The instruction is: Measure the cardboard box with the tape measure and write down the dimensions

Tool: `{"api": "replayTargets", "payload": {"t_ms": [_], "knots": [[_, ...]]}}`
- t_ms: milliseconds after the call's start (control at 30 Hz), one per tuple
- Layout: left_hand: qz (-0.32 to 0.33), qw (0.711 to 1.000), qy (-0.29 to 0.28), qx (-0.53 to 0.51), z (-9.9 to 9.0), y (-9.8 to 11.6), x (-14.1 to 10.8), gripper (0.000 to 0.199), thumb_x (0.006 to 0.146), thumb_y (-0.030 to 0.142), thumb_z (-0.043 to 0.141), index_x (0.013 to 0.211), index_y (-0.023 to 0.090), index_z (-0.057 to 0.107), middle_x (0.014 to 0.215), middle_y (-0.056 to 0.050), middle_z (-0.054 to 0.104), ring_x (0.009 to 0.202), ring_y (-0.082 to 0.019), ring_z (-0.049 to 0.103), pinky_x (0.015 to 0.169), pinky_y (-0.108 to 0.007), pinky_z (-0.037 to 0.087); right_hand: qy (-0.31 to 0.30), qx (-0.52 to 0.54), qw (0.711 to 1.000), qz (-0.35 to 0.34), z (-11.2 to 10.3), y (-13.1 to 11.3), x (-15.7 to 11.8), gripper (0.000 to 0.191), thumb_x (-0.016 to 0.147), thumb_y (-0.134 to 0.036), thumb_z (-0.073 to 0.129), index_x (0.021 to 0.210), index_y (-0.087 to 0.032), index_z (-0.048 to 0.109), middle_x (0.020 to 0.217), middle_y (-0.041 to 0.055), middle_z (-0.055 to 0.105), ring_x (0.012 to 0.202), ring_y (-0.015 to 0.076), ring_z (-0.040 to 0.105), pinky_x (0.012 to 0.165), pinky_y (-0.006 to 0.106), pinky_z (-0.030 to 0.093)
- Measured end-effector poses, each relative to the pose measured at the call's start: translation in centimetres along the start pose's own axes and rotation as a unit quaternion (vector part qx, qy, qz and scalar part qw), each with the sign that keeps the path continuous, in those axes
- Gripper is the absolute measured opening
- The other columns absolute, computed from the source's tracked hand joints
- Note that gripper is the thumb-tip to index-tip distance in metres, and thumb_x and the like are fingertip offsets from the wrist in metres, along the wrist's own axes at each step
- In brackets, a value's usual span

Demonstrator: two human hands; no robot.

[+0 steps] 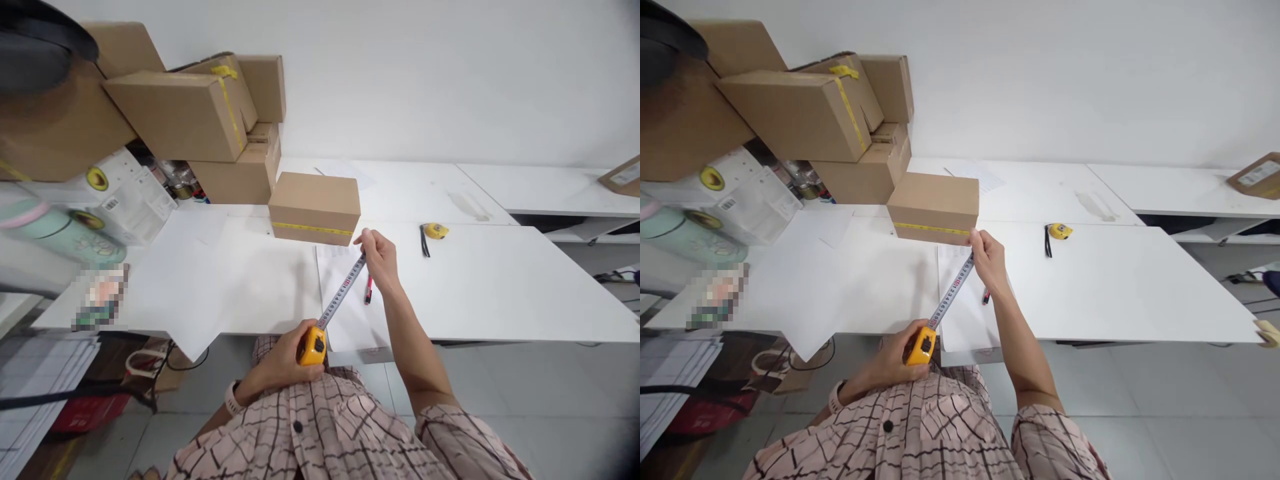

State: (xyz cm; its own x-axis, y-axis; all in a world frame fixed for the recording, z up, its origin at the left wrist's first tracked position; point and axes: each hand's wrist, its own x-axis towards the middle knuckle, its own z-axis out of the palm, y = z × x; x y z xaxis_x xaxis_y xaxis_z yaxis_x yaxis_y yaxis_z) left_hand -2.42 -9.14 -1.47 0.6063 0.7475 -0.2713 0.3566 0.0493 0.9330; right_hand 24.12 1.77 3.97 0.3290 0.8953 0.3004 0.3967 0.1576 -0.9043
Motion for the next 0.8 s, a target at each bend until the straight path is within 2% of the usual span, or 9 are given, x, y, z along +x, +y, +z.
{"api": "replayTargets", "payload": {"t_ms": [100, 167, 233, 333, 400, 500, 600, 700, 800], "knots": [[0.009, 1.000, 0.002, -0.013, 0.4, 0.4, 0.4, 0.076, 0.073, 0.033, 0.077, 0.142, 0.028, 0.047, 0.108, -0.002, 0.064, 0.085, -0.019, 0.062, 0.076, -0.031, 0.051, 0.061, 0.002, 0.998, 0.035, 0.2, 1.4, -3.2, 0.052, 0.094, -0.066, 0.044, 0.064, -0.024, 0.054, 0.059, -0.0009, 0.045, 0.058, 0.0164, 0.043, 0.056, 0.030, 0.036], [0.025, 0.998, 0.037, -0.040, 0.8, 0.4, 1.1, 0.090, 0.072, 0.031, 0.078, 0.151, 0.030, 0.035, 0.122, -0.006, 0.060, 0.090, -0.019, 0.062, 0.079, -0.032, 0.052, 0.059, -0.004, 0.996, 0.060, 1.5, 2.3, -5.6, 0.051, 0.095, -0.064, 0.042, 0.063, -0.025, 0.051, 0.058, -0.0009, 0.044, 0.057, 0.0168, 0.044, 0.056, 0.030, 0.036], [0.049, 0.994, 0.070, -0.061, 1.1, 0.2, 2.0, 0.098, 0.072, 0.032, 0.078, 0.155, 0.030, 0.027, 0.130, -0.008, 0.056, 0.095, -0.020, 0.062, 0.081, -0.032, 0.052, 0.009, -0.014, 0.998, 0.062, 3.2, 3.0, -8.0, 0.050, 0.096, -0.062, 0.039, 0.063, -0.025, 0.049, 0.057, -0.0006, 0.047, 0.058, 0.0176, 0.048, 0.057, 0.030, 0.037], [0.090, 0.988, 0.119, -0.045, 0.7, -0.3, 3.6, 0.097, 0.073, 0.032, 0.079, 0.155, 0.029, 0.026, 0.126, -0.009, 0.058, 0.096, -0.020, 0.062, 0.082, -0.033, 0.052, -0.114, -0.081, 0.989, 0.042, 4.9, 3.5, -9.8, 0.045, 0.098, -0.059, 0.035, 0.076, -0.026, 0.057, 0.062, -0.0006, 0.055, 0.060, 0.0190, 0.055, 0.061, 0.030, 0.037], [0.102, 0.982, 0.155, -0.015, -0.5, -0.6, 4.4, 0.095, 0.075, 0.034, 0.078, 0.155, 0.028, 0.026, 0.125, -0.009, 0.059, 0.092, -0.019, 0.062, 0.080, -0.032, 0.051, -0.123, -0.168, 0.977, 0.052, 4.5, 4.0, -9.2, 0.041, 0.100, -0.057, 0.034, 0.093, -0.027, 0.061, 0.065, -0.0004, 0.059, 0.063, 0.0207, 0.060, 0.063, 0.030, 0.037], [0.074, 0.967, 0.236, 0.069, -3.2, -0.9, 5.7, 0.093, 0.077, 0.040, 0.077, 0.154, 0.029, 0.026, 0.129, -0.009, 0.059, 0.089, -0.019, 0.064, 0.079, -0.034, 0.052, -0.048, -0.324, 0.939, 0.105, 2.2, 5.5, -6.2, 0.039, 0.101, -0.057, 0.037, 0.113, -0.025, 0.057, 0.074, 0.0037, 0.067, 0.073, 0.0255, 0.066, 0.067, 0.031, 0.038], [0.011, 0.923, 0.318, 0.218, -6.3, -0.9, 7.3, 0.090, 0.079, 0.042, 0.074, 0.154, 0.028, 0.028, 0.136, -0.012, 0.058, 0.103, -0.028, 0.066, 0.088, -0.042, 0.052, -0.055, -0.431, 0.887, 0.155, 0.1, 7.5, -3.3, 0.045, 0.099, -0.056, 0.045, 0.123, -0.019, 0.052, 0.095, 0.0148, 0.072, 0.090, 0.0333, 0.069, 0.073, 0.037, 0.042], [-0.035, 0.878, 0.333, 0.341, -8.7, -1.0, 9.1, 0.083, 0.084, 0.037, 0.067, 0.156, 0.022, 0.028, 0.139, -0.016, 0.058, 0.121, -0.036, 0.059, 0.094, -0.048, 0.050, -0.127, -0.468, 0.860, 0.158, -0.7, 9.1, -2.2, 0.043, 0.098, -0.047, 0.050, 0.129, -0.017, 0.051, 0.110, 0.0195, 0.071, 0.099, 0.0355, 0.069, 0.078, 0.040, 0.045], [-0.055, 0.849, 0.308, 0.426, -10.2, -1.5, 10.4, 0.075, 0.086, 0.031, 0.061, 0.154, 0.016, 0.034, 0.138, -0.019, 0.059, 0.123, -0.039, 0.057, 0.099, -0.053, 0.047, -0.157, -0.450, 0.869, 0.130, -0.8, 10.1, -2.2, 0.033, 0.097, -0.028, 0.047, 0.129, -0.020, 0.055, 0.108, 0.0164, 0.071, 0.097, 0.0314, 0.069, 0.080, 0.039, 0.046]]}}
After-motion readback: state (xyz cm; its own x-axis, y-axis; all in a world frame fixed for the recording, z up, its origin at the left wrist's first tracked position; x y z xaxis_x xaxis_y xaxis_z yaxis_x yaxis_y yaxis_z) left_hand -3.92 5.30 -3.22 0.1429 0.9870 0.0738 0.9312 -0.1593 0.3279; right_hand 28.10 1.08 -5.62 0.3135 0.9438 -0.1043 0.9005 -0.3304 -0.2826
